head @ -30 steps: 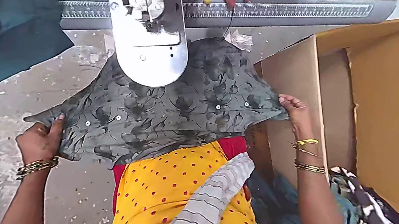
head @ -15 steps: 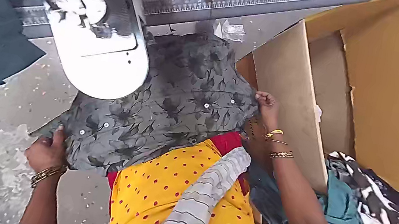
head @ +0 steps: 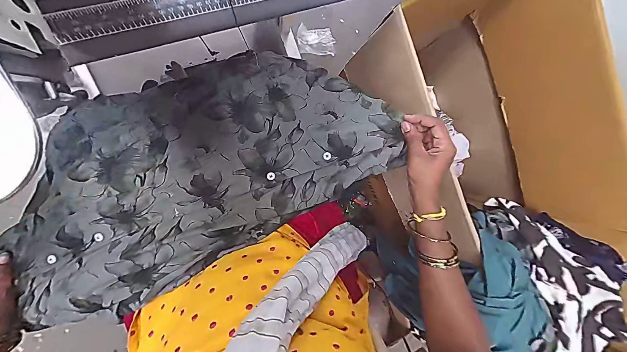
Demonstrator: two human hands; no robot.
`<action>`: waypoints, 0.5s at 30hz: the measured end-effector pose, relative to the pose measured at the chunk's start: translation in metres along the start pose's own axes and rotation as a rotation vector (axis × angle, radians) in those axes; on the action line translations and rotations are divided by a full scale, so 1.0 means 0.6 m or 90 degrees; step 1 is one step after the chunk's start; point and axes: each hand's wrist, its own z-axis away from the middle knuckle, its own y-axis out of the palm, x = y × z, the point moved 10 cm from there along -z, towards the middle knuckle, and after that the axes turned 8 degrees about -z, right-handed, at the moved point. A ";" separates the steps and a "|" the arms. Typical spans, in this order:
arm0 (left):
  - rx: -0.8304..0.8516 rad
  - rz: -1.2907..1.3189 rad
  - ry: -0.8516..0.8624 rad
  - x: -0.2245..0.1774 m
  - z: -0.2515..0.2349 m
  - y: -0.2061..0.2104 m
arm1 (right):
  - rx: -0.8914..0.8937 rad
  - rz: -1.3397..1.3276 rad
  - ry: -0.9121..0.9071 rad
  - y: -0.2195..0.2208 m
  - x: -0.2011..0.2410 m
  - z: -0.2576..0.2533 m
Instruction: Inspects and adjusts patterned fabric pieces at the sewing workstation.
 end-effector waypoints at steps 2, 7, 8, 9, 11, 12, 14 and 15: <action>-0.008 0.001 0.000 0.002 0.005 -0.011 | 0.004 0.009 0.009 0.004 0.008 -0.010; -0.011 -0.002 -0.001 -0.006 0.014 -0.025 | 0.034 0.000 0.048 0.003 -0.013 -0.002; -0.006 -0.014 0.004 -0.012 0.016 -0.026 | 0.040 0.007 0.067 0.004 -0.036 0.009; 0.000 -0.025 0.009 -0.019 0.019 -0.028 | 0.040 0.024 0.096 0.007 -0.068 0.020; 0.009 -0.030 0.010 -0.028 0.023 -0.027 | 0.044 0.063 0.167 0.031 -0.141 0.040; 0.012 -0.026 0.007 -0.029 0.024 -0.023 | 0.058 0.082 0.200 0.049 -0.172 0.047; 0.021 -0.023 -0.006 -0.027 0.024 -0.016 | 0.098 0.108 0.239 0.087 -0.222 0.061; 0.024 -0.024 -0.012 -0.025 0.023 -0.009 | 0.116 0.112 0.256 0.104 -0.244 0.069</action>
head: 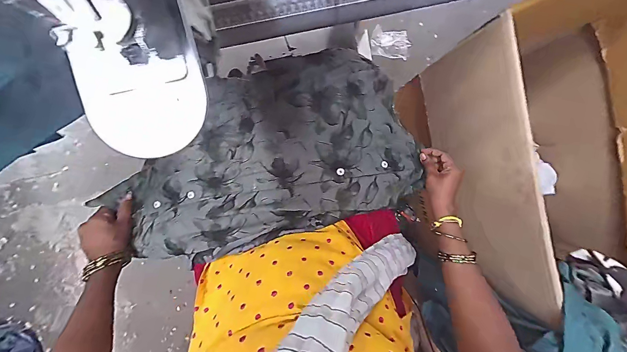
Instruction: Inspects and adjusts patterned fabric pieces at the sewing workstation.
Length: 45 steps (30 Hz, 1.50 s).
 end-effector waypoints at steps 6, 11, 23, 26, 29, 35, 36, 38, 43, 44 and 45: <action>0.017 0.011 -0.023 0.015 -0.007 0.027 | 0.192 0.237 0.027 0.090 0.003 -0.003; 0.018 0.063 -0.026 0.019 -0.006 0.030 | 0.172 0.279 -0.284 0.126 0.266 0.046; 0.017 0.186 -0.034 0.044 -0.022 0.046 | 0.548 0.175 -0.744 0.389 0.418 0.288; 0.011 0.208 -0.029 0.046 -0.030 0.049 | 0.581 0.179 -0.799 0.424 0.433 0.308; -0.005 0.205 -0.020 0.052 -0.033 0.039 | 0.613 0.241 -0.818 0.447 0.415 0.307; -0.006 0.209 0.010 0.044 -0.037 0.047 | 0.635 0.285 -0.780 0.437 0.393 0.289; 0.004 0.210 0.006 0.042 -0.038 0.053 | 0.633 0.265 -0.745 0.436 0.392 0.281; 0.020 0.215 0.005 0.039 -0.040 0.067 | 0.650 0.209 -0.614 0.437 0.391 0.259; 0.031 0.174 -0.027 0.015 -0.034 0.077 | 0.723 0.160 -0.440 0.451 0.399 0.232; 0.015 0.189 -0.045 0.007 -0.027 0.069 | 0.711 0.170 -0.463 0.451 0.404 0.233; -0.007 0.215 -0.052 -0.006 -0.015 0.054 | 0.700 0.183 -0.480 0.452 0.406 0.234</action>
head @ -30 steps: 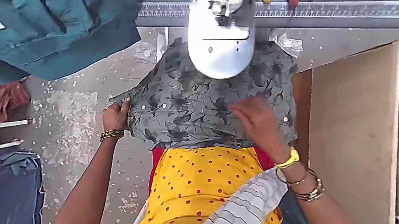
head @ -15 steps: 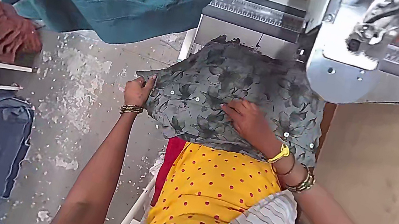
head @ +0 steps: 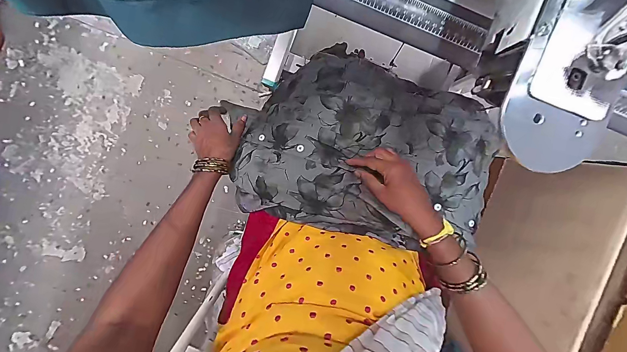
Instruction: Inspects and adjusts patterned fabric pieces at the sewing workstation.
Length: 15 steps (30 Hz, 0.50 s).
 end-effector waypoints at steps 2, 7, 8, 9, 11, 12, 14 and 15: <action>-0.098 0.041 0.101 -0.065 0.049 -0.041 | -0.009 0.018 0.000 -0.001 -0.001 -0.001; -0.153 0.112 0.653 -0.269 0.286 -0.078 | -0.009 0.006 0.012 -0.001 -0.002 0.002; -0.133 0.095 0.714 -0.285 0.320 -0.056 | -0.013 -0.012 0.035 -0.002 -0.005 0.002; -0.128 0.092 0.752 -0.291 0.343 -0.035 | -0.015 -0.035 0.061 -0.004 -0.008 0.001; -0.133 0.076 0.775 -0.291 0.359 -0.009 | -0.008 -0.074 0.118 -0.006 -0.014 -0.004; -0.138 0.068 0.774 -0.290 0.361 -0.005 | 0.001 -0.095 0.150 -0.006 -0.019 -0.005; -0.142 0.065 0.780 -0.290 0.364 -0.005 | 0.022 -0.137 0.212 -0.006 -0.025 -0.004; -0.144 0.068 0.786 -0.290 0.365 -0.006 | 0.032 -0.160 0.238 -0.006 -0.026 -0.003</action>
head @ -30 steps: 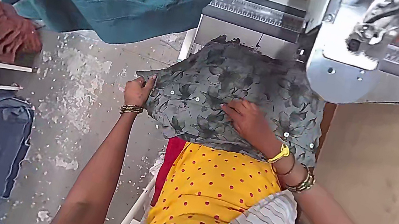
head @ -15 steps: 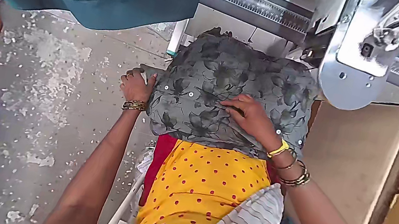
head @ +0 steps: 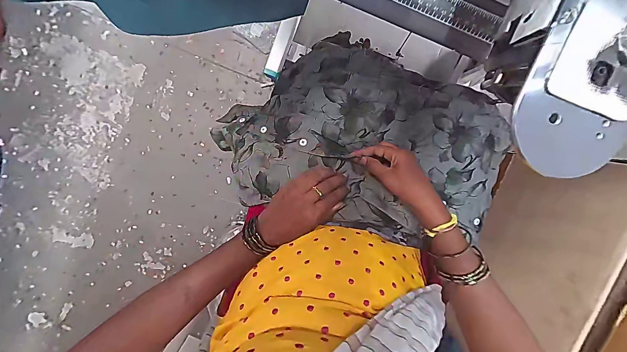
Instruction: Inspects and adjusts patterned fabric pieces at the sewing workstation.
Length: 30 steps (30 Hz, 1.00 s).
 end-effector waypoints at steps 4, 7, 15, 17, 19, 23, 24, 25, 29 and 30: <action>0.004 0.010 0.020 -0.002 0.002 -0.003 | 0.015 -0.053 0.054 0.001 -0.006 0.003; -0.003 0.091 -0.079 0.024 -0.006 -0.014 | 0.013 -0.054 0.058 -0.001 -0.007 0.001; 0.111 0.033 -0.303 0.088 -0.064 -0.003 | -0.005 -0.063 0.048 0.000 -0.031 -0.021; 0.129 0.002 -0.301 0.081 -0.069 0.002 | -0.016 -0.061 0.041 -0.002 -0.029 -0.018; 0.136 -0.027 -0.295 0.072 -0.071 0.003 | -0.029 -0.059 0.036 -0.003 -0.016 -0.002; 0.156 -0.078 -0.286 0.065 -0.071 0.010 | -0.033 -0.035 0.035 -0.004 -0.021 -0.012; 0.166 -0.093 -0.288 0.066 -0.071 0.012 | -0.034 -0.028 0.034 -0.005 -0.022 -0.015; 0.177 -0.105 -0.290 0.066 -0.073 0.013 | -0.039 -0.025 0.030 -0.006 -0.018 -0.012; 0.260 -0.098 -0.297 0.073 -0.083 0.024 | -0.037 -0.029 0.016 -0.009 -0.015 -0.011; 0.290 -0.092 -0.303 0.077 -0.085 0.028 | -0.036 -0.034 0.013 -0.009 -0.019 -0.015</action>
